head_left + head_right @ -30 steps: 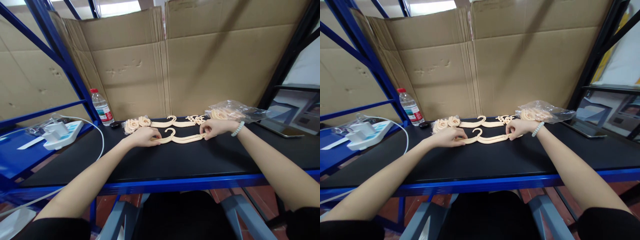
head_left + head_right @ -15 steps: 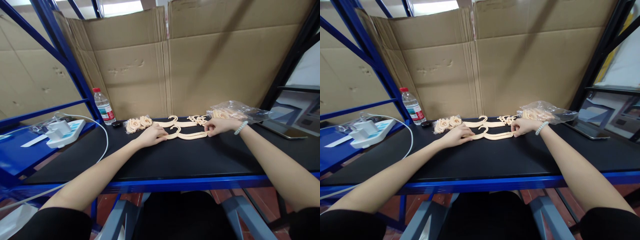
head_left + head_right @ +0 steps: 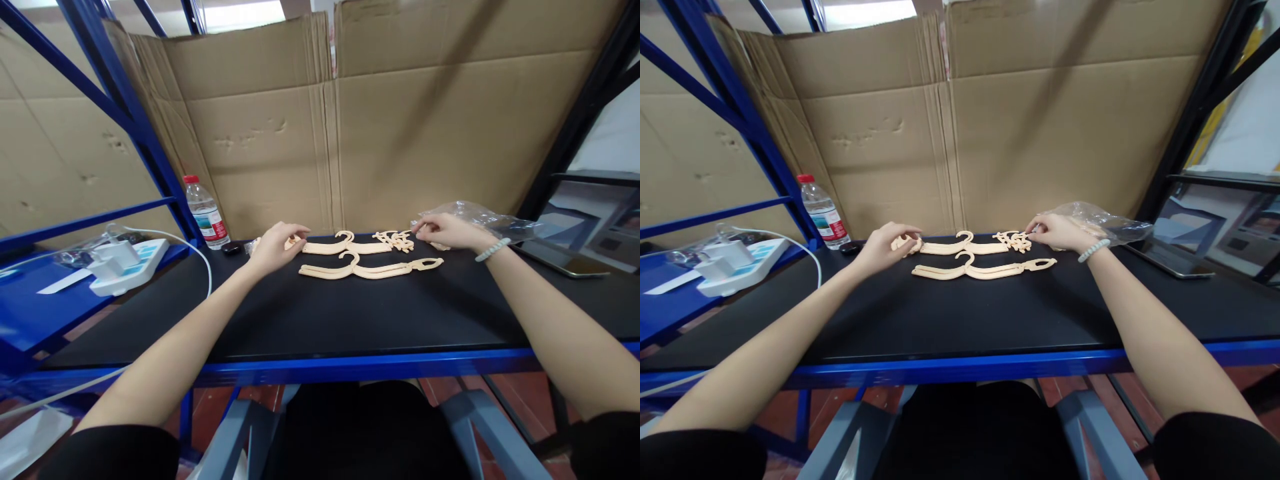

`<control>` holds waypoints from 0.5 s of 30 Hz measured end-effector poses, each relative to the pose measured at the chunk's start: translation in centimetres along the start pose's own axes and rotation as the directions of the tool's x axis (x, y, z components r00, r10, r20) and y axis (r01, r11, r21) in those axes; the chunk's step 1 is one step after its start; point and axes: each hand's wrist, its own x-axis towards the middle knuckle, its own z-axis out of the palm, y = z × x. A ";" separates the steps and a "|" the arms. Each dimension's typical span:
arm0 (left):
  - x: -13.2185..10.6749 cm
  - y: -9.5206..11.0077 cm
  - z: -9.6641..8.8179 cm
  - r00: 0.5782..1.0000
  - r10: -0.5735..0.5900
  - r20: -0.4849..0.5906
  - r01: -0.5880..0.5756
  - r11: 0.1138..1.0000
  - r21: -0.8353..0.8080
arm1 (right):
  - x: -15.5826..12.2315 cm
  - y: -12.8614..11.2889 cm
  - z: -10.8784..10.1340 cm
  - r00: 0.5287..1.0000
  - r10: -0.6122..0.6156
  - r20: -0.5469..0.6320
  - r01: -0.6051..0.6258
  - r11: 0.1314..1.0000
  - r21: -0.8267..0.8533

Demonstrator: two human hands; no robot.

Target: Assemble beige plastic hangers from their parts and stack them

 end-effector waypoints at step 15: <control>-0.5 -0.3 0.5 0.879 0.193 0.437 -0.136 0.978 -0.159 | 0.2 2.3 0.1 0.931 -0.074 0.358 0.100 0.993 -0.056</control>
